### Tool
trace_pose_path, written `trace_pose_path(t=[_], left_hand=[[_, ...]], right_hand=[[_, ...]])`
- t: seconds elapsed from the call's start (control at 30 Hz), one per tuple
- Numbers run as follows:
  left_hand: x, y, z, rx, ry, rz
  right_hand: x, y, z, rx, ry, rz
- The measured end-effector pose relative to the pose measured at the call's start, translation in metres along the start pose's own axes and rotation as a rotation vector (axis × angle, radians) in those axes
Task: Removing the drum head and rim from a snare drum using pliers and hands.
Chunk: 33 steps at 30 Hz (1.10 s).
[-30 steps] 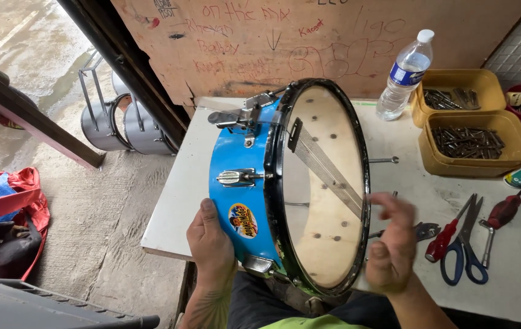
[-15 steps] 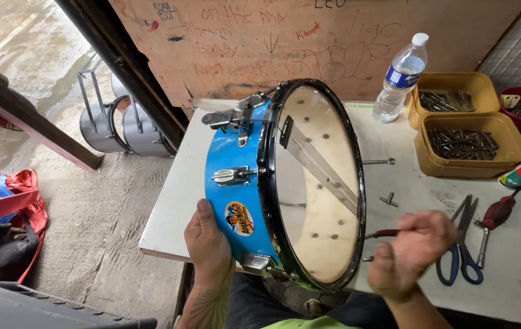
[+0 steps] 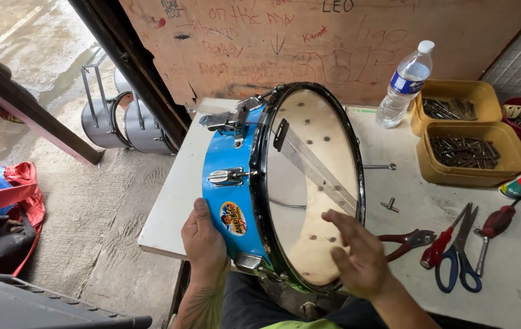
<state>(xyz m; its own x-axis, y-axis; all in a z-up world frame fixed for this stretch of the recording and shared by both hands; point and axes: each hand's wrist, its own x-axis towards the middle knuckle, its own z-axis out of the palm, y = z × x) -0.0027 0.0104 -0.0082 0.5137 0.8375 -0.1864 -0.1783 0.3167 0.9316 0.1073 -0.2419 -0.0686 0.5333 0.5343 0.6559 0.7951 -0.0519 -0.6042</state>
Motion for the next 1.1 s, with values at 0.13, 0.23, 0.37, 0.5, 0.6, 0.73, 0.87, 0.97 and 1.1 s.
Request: trace_pose_path(t=[0.13,0.23,0.37,0.5,0.6,0.73,0.87,0.97,1.1], left_hand=[[0.001,-0.004,-0.006,0.003,-0.002,0.022],[-0.003,0.002,0.000,-0.004,-0.014,-0.011],[-0.001,0.005,-0.001,-0.044,-0.003,-0.019],[-0.009,0.001,-0.005,-0.090,-0.162,0.038],[-0.018,-0.017,-0.005,-0.115,-0.270,0.110],[-0.042,-0.027,0.003,-0.148,-0.432,0.159],[-0.050,-0.025,0.005,-0.093,-0.964,0.130],[-0.017,-0.045,0.012,-0.004,-0.911,0.308],[0.052,-0.084,0.035,1.015,-0.570,0.401]], right_hand=[[0.017,-0.019,-0.021,0.013,0.253,0.053],[0.025,-0.018,-0.014,-0.162,0.425,-0.066],[0.023,-0.029,-0.032,0.043,-0.068,0.036],[0.014,-0.058,-0.036,-0.013,-0.011,0.034],[-0.008,-0.084,-0.028,-0.069,-0.230,0.078],[-0.010,-0.098,-0.024,-0.323,-0.042,0.059],[-0.006,-0.090,-0.038,-0.437,0.258,0.411],[-0.010,-0.078,-0.053,-0.492,0.410,0.245],[-0.019,-0.063,-0.069,-0.499,0.412,0.155]])
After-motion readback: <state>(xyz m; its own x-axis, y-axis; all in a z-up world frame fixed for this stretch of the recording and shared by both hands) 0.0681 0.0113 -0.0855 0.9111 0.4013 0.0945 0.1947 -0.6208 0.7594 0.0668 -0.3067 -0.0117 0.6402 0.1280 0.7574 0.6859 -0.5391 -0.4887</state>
